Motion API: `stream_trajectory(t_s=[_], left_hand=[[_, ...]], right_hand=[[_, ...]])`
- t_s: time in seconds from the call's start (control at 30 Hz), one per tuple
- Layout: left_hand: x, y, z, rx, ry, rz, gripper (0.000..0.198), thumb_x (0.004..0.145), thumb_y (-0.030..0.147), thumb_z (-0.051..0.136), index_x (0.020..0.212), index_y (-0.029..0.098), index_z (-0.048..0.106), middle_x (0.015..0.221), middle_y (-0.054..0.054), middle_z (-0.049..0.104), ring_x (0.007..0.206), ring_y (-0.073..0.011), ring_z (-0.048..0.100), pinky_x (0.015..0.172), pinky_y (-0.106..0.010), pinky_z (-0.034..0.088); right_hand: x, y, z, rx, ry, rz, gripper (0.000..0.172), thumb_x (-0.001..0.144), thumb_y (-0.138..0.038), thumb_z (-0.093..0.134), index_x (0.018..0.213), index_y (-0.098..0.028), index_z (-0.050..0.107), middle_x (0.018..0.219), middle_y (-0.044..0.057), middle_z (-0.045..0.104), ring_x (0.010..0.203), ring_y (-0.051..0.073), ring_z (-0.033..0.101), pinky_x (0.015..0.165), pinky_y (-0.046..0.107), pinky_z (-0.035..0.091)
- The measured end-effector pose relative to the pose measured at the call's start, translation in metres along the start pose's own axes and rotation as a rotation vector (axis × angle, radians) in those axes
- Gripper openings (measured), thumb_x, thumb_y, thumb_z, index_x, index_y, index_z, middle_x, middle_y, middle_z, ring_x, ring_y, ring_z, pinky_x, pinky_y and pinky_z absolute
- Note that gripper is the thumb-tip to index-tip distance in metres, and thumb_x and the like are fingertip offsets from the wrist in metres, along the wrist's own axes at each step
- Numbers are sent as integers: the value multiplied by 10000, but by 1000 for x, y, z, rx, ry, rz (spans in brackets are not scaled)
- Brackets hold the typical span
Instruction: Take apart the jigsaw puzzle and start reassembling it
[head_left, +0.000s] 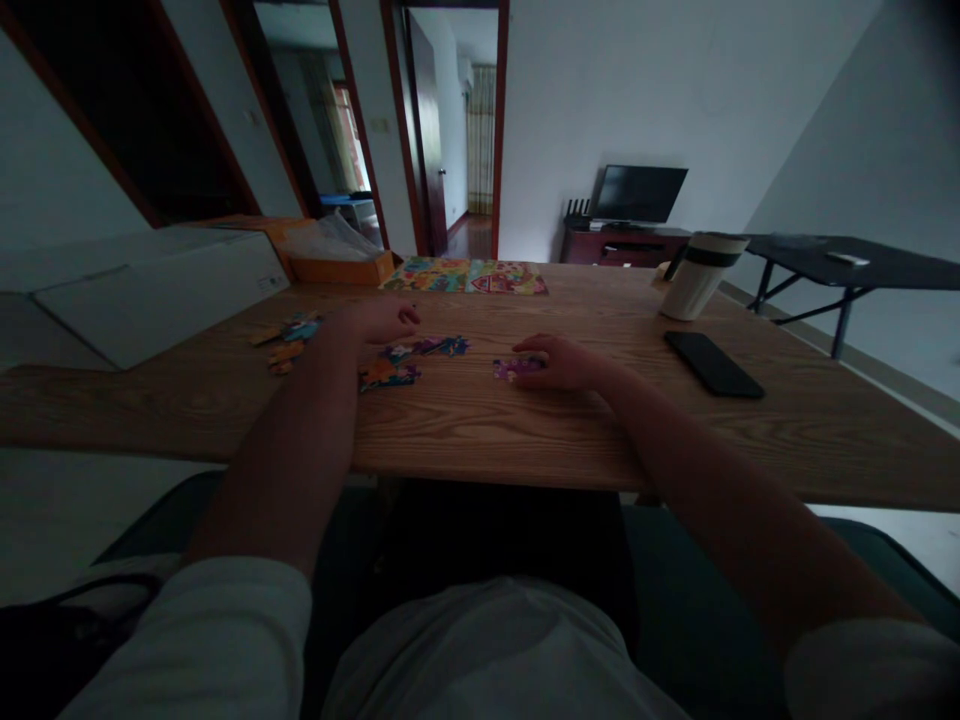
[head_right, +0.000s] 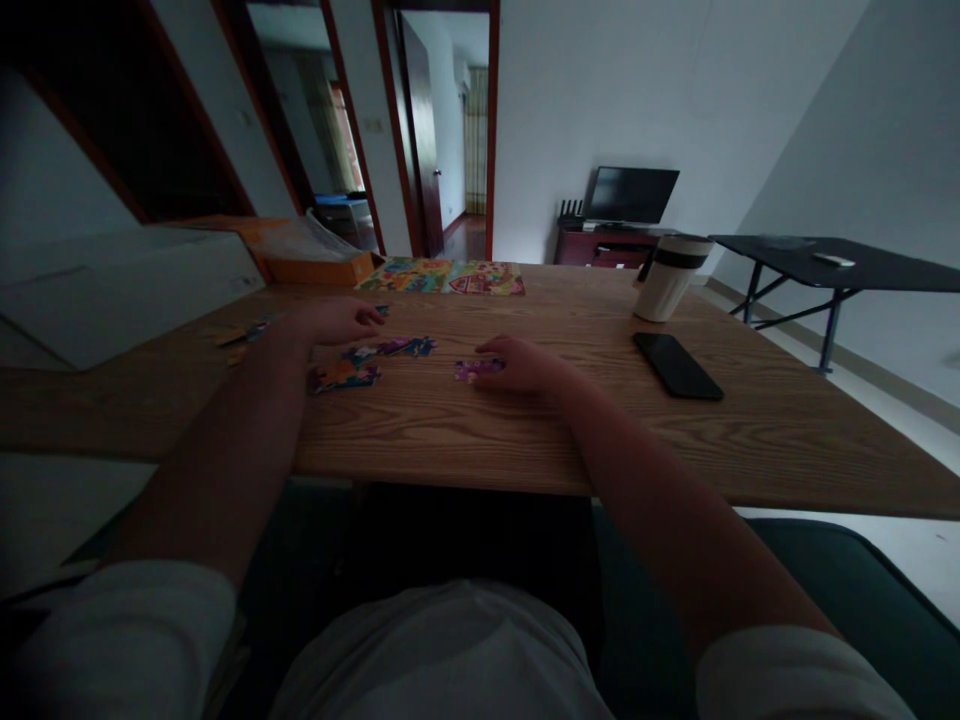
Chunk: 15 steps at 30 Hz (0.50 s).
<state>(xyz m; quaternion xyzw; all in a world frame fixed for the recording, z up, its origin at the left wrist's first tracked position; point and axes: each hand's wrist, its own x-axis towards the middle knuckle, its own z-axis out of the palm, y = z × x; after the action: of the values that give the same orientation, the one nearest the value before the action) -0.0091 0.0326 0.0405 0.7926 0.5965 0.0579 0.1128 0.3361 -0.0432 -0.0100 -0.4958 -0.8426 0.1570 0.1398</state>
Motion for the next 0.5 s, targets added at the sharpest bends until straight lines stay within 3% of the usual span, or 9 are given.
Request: stream_trajectory(t_s=[0.17, 0.4, 0.5], left_hand=[[0, 3, 2, 69, 11, -24, 425, 847, 323, 592, 1228, 190, 726, 1246, -112, 729, 1053, -269, 676, 916, -342, 497], [-4, 21, 13, 69, -65, -41, 709, 806, 608, 708, 1352, 159, 649, 1216, -124, 745, 1076, -284, 684, 914, -313, 491], [-4, 19, 12, 50, -74, -63, 737, 843, 607, 689, 1405, 140, 596, 1288, -132, 714, 1097, -260, 672, 910, -297, 485]], right_hand=[[3, 3, 2, 8, -52, -5, 426, 919, -526, 662, 1234, -255, 753, 1185, 93, 757, 1049, 287, 699, 921, 362, 514], [6, 11, -1, 12, -42, -2, 295, 935, -400, 659, 1146, -225, 767, 1116, 83, 773, 1004, 252, 702, 891, 327, 515], [3, 7, -4, -17, -20, 47, 291, 924, -390, 678, 1141, -216, 764, 1096, 88, 772, 970, 245, 704, 854, 325, 523]])
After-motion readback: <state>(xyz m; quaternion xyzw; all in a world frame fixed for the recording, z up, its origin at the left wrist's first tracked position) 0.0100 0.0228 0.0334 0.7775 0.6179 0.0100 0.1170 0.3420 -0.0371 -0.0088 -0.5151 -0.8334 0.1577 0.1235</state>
